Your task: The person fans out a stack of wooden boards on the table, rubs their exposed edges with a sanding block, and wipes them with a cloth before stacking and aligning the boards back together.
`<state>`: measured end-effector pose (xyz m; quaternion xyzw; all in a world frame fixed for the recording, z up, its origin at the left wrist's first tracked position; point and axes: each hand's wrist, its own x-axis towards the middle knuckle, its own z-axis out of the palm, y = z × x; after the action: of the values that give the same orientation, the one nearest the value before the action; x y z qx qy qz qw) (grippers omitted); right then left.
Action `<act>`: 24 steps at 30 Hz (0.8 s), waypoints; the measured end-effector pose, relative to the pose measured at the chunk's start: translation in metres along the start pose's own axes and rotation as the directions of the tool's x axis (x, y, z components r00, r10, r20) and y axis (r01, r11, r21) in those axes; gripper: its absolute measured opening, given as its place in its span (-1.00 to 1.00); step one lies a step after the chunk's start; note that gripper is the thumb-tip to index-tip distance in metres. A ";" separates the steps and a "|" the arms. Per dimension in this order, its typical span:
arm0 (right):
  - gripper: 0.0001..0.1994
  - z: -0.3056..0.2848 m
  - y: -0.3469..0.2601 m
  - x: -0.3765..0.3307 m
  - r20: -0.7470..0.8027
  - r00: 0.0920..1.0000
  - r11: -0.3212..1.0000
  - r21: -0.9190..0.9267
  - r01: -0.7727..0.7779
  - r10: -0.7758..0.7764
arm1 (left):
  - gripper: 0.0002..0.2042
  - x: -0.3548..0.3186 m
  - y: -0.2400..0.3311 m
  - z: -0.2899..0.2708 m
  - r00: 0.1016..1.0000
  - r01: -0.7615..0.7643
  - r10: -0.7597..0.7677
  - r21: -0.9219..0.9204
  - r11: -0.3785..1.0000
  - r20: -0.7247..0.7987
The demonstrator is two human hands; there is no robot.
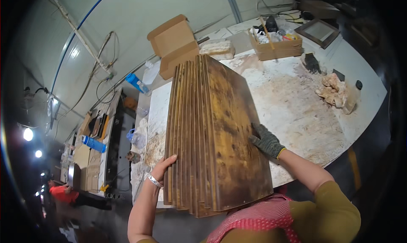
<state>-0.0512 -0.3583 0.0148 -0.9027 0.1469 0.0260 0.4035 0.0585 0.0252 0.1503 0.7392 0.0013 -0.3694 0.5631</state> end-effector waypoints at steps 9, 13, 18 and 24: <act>-0.24 -0.028 0.002 0.001 -0.122 0.976 0.971 -0.179 0.157 -0.180 | -0.27 0.009 -0.091 -0.065 0.964 -0.068 0.087 0.083 0.994 -0.252; -0.28 -0.031 0.004 -0.002 -0.154 0.959 0.966 -0.137 0.219 -0.239 | -0.21 0.008 -0.086 -0.052 0.938 -0.143 0.193 0.185 0.972 -0.289; -0.30 -0.034 0.006 -0.002 -0.144 0.950 0.958 -0.116 0.261 -0.276 | -0.20 0.019 -0.108 -0.063 0.842 -0.144 0.406 0.577 0.804 -0.356; -0.30 -0.033 0.009 0.000 -0.157 0.943 0.954 -0.113 0.278 -0.294 | -0.21 0.037 -0.075 -0.016 0.729 0.110 0.445 0.731 0.674 -0.520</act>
<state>-0.0558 -0.3887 0.0301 -0.9304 0.0473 -0.1043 0.3481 0.0632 0.0505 0.0691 0.9749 -0.0173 0.0059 0.2217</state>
